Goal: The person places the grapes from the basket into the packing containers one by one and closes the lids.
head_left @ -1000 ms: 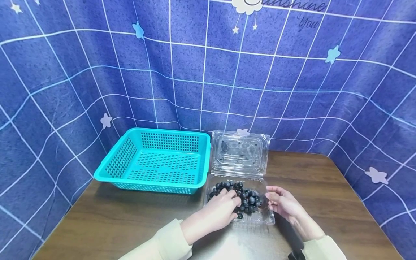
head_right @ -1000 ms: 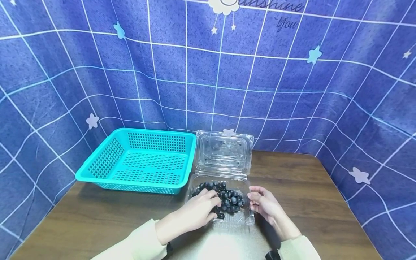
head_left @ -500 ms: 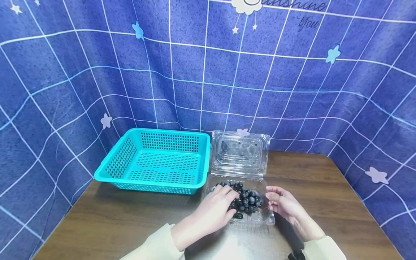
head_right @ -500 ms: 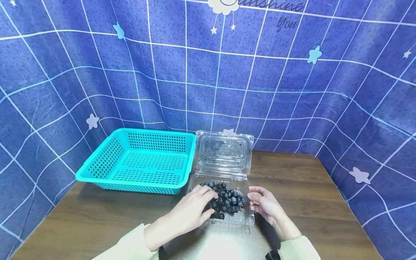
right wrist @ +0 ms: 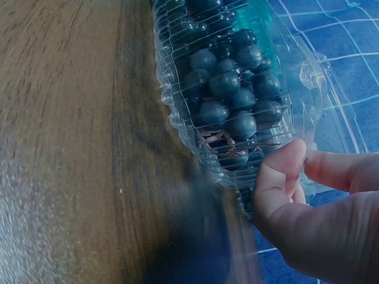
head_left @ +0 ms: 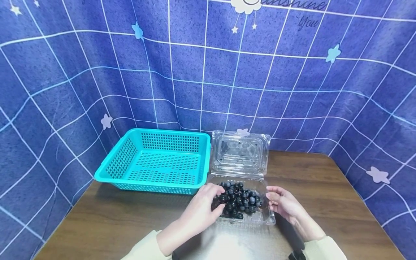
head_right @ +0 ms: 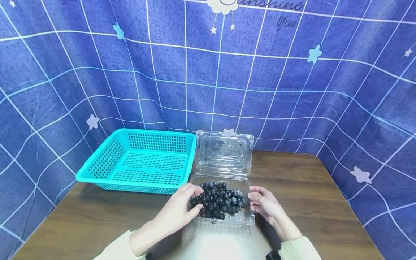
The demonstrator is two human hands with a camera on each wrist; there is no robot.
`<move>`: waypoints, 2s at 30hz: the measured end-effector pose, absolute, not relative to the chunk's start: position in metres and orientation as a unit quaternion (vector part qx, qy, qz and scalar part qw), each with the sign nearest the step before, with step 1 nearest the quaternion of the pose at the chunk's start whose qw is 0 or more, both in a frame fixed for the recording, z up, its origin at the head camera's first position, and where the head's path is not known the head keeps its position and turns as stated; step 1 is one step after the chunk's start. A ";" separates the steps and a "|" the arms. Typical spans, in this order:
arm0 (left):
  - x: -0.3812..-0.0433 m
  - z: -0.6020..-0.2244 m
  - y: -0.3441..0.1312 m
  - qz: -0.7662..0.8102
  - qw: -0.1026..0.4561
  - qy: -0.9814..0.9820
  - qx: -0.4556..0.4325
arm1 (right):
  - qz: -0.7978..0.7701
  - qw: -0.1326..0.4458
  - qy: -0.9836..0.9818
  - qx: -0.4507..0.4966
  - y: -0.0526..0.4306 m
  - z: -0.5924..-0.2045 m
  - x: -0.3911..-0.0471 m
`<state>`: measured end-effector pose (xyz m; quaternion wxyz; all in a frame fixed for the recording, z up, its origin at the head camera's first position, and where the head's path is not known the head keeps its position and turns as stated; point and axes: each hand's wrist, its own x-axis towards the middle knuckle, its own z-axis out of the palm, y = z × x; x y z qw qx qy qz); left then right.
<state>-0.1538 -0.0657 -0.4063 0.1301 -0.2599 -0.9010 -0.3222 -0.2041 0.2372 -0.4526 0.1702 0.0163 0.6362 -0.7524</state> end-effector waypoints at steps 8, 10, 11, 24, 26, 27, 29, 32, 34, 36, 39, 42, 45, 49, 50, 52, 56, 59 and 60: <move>-0.154 -0.418 -0.081 -0.403 0.124 -0.881 -0.215 | -0.751 0.169 0.638 0.017 0.237 -0.452 -0.204; -0.154 -0.420 -0.085 -0.424 0.119 -0.874 -0.205 | -0.750 0.168 0.639 0.016 0.237 -0.452 -0.204; -0.154 -0.422 -0.087 -0.435 0.114 -0.871 -0.200 | -0.750 0.168 0.639 0.016 0.237 -0.452 -0.204; -0.157 -0.438 -0.109 -0.583 -0.029 -0.806 -0.098 | -0.753 0.171 0.636 0.008 0.236 -0.452 -0.205; -0.157 -0.440 -0.109 -0.611 -0.052 -0.785 -0.085 | -0.753 0.171 0.636 0.007 0.236 -0.452 -0.205; -0.158 -0.440 -0.109 -0.619 -0.060 -0.779 -0.079 | -0.752 0.171 0.636 0.008 0.236 -0.452 -0.205; -0.158 -0.442 -0.109 -0.628 -0.072 -0.772 -0.066 | -0.751 0.171 0.637 0.011 0.236 -0.452 -0.205; -0.159 -0.445 -0.109 -0.639 -0.094 -0.762 -0.040 | -0.750 0.171 0.639 0.019 0.237 -0.453 -0.204; -0.161 -0.447 -0.109 -0.651 -0.113 -0.750 -0.023 | -0.748 0.170 0.641 0.022 0.237 -0.453 -0.204; -0.162 -0.449 -0.109 -0.666 -0.131 -0.734 -0.012 | -0.747 0.168 0.643 0.023 0.237 -0.453 -0.205; -0.164 -0.453 -0.109 -0.686 -0.158 -0.710 -0.009 | -0.747 0.166 0.644 0.022 0.237 -0.453 -0.204; -0.165 -0.458 -0.108 -0.702 -0.179 -0.689 -0.011 | -0.748 0.166 0.643 0.019 0.237 -0.453 -0.204; -0.167 -0.462 -0.105 -0.717 -0.194 -0.669 -0.008 | -0.747 0.167 0.643 0.015 0.237 -0.453 -0.204; -0.169 -0.465 -0.100 -0.738 -0.207 -0.642 -0.002 | -0.747 0.165 0.644 0.013 0.236 -0.454 -0.204; -0.169 -0.465 -0.099 -0.742 -0.210 -0.636 -0.001 | -0.747 0.164 0.644 0.014 0.236 -0.454 -0.204; -0.169 -0.466 -0.098 -0.749 -0.214 -0.627 -0.001 | -0.747 0.165 0.644 0.015 0.236 -0.455 -0.204; -0.171 -0.464 -0.096 -0.759 -0.215 -0.614 0.002 | -0.747 0.168 0.643 0.014 0.236 -0.455 -0.204; -0.172 -0.463 -0.095 -0.765 -0.212 -0.608 0.006 | -0.746 0.172 0.643 0.009 0.237 -0.454 -0.204; -0.172 -0.463 -0.094 -0.766 -0.211 -0.608 0.008 | -0.745 0.174 0.644 0.007 0.238 -0.454 -0.204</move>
